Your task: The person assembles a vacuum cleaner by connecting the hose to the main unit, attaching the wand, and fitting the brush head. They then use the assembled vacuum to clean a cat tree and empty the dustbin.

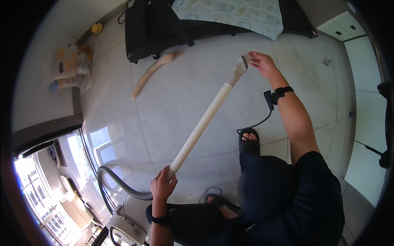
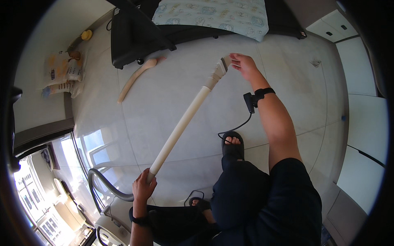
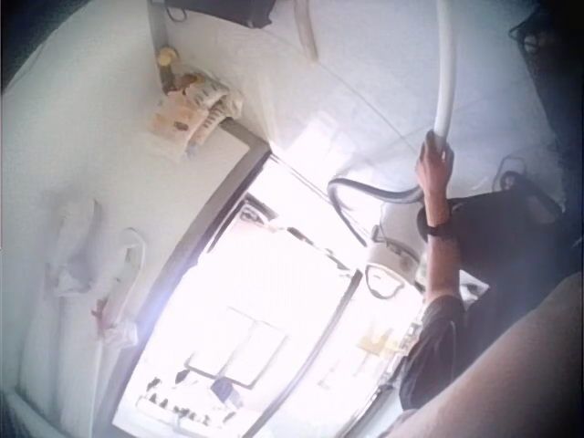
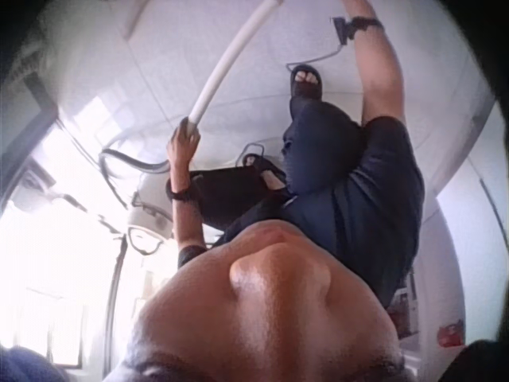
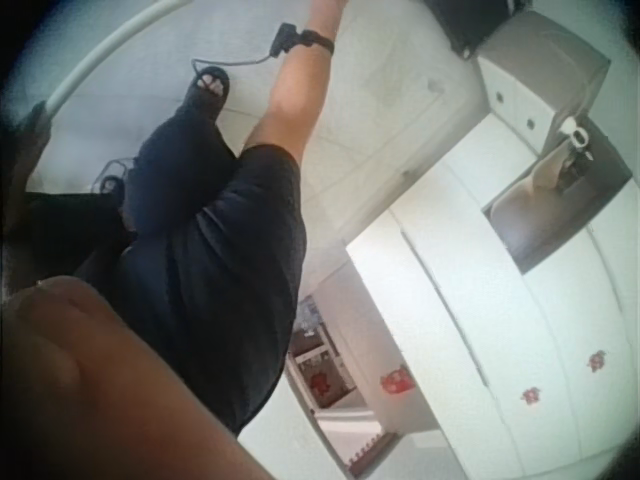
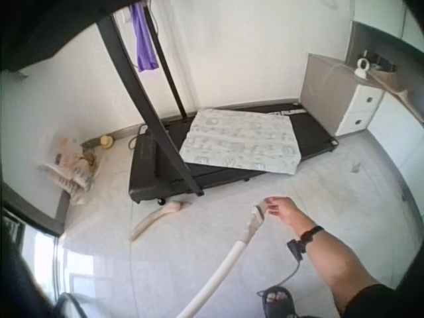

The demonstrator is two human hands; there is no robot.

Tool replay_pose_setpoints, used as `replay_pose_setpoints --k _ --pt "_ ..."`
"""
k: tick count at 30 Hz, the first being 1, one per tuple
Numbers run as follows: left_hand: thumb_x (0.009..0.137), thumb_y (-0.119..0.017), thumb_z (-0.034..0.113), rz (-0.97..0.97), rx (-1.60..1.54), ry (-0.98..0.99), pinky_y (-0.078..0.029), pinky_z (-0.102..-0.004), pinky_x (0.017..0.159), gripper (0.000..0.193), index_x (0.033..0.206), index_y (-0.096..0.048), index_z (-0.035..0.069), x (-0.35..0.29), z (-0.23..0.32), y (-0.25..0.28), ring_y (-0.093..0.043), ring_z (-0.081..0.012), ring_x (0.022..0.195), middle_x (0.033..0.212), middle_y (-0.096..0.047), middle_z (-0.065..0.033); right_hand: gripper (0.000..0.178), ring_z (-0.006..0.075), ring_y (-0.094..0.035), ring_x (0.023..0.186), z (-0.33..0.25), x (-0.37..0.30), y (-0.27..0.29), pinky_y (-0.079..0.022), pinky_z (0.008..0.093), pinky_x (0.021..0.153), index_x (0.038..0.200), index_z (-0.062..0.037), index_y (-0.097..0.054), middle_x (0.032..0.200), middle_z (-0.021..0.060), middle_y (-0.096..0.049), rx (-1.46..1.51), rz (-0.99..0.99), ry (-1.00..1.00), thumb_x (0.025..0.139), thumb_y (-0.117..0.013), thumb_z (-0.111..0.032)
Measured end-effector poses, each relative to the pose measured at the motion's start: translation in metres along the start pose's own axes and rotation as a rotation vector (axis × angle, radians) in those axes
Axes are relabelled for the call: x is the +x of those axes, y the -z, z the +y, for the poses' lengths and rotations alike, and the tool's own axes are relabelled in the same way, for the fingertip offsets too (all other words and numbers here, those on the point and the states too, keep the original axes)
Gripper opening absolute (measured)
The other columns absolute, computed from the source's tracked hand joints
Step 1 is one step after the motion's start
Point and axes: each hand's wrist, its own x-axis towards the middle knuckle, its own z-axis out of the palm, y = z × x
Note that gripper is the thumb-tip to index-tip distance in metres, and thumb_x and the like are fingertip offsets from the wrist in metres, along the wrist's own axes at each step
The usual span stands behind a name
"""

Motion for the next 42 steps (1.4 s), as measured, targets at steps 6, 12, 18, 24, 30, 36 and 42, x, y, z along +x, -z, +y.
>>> replay_pose_setpoints --k 6,12,18,24,30,36,42 --pt "0.083 -0.063 0.03 -0.067 -0.004 -0.002 -0.053 -0.0472 0.07 0.039 0.12 -0.055 0.018 0.022 0.005 -0.018 -0.067 -0.0345 0.082 0.098 -0.068 -0.0087 0.031 0.0219 -0.067 0.083 0.026 -0.012 0.034 -0.049 0.0371 0.07 0.088 -0.0082 -0.071 0.083 0.008 -0.07 -0.892 0.39 0.031 0.088 -0.064 -0.038" --pt "0.092 -0.055 0.034 -0.068 -0.038 0.045 -0.051 -0.0526 0.073 0.041 0.126 -0.045 0.012 0.076 0.012 -0.051 -0.065 -0.0417 0.084 0.1 -0.066 -0.0186 0.026 0.035 -0.059 0.106 0.135 -0.086 0.102 -0.049 0.0414 0.09 0.105 -0.0034 -0.065 0.118 0.0183 -0.062 -1.359 0.289 0.387 0.085 -0.062 -0.02" --pt "0.096 -0.05 0.038 -0.097 -0.185 0.086 -0.049 -0.0555 0.076 0.043 0.126 -0.041 0.009 0.132 0.049 -0.091 -0.062 -0.0469 0.089 0.098 -0.066 -0.0253 0.05 0.0402 -0.041 0.129 0.184 -0.189 0.144 -0.042 0.0454 0.102 0.132 -0.0083 -0.052 0.146 0.0224 -0.036 -1.497 0.356 0.238 0.084 -0.062 -0.017" --pt "0.096 -0.047 0.04 -0.109 -0.26 0.012 -0.05 -0.0563 0.076 0.045 0.13 -0.038 0.011 0.183 0.117 -0.139 -0.063 -0.0468 0.089 0.098 -0.066 -0.0252 0.066 0.0482 -0.029 0.135 0.198 -0.249 0.177 -0.033 0.0511 0.109 0.144 -0.0104 -0.037 0.152 0.0275 -0.021 -1.433 0.417 -0.005 0.085 -0.062 -0.021" --pt "0.095 -0.047 0.041 -0.085 -0.235 -0.028 -0.05 -0.0544 0.08 0.052 0.137 -0.036 0.011 0.219 0.141 -0.15 -0.062 -0.0471 0.091 0.099 -0.066 -0.0267 0.083 0.0546 -0.019 0.137 0.202 -0.278 0.208 -0.024 0.0554 0.113 0.151 -0.0131 -0.024 0.154 0.0286 -0.013 -1.385 0.408 -0.256 0.083 -0.067 -0.036" --pt "0.094 -0.05 0.039 -0.105 -0.232 -0.03 -0.048 -0.0577 0.073 0.047 0.132 -0.04 0.013 0.188 0.093 -0.147 -0.062 -0.0483 0.086 0.092 -0.066 -0.0262 0.099 0.0593 -0.012 0.136 0.211 -0.286 0.213 -0.02 0.0593 0.112 0.154 -0.0138 -0.01 0.154 0.031 -0.007 -1.387 0.338 -0.237 0.079 -0.07 -0.042" --pt "0.092 -0.052 0.038 -0.188 -0.061 0.068 -0.048 -0.0579 0.073 0.045 0.13 -0.041 0.015 0.098 0.061 -0.146 -0.061 -0.0488 0.086 0.092 -0.066 -0.0264 0.102 0.0617 -0.011 0.135 0.214 -0.281 0.215 -0.02 0.06 0.112 0.154 -0.0137 -0.011 0.155 0.0304 -0.006 -1.417 0.356 -0.228 0.077 -0.072 -0.041"
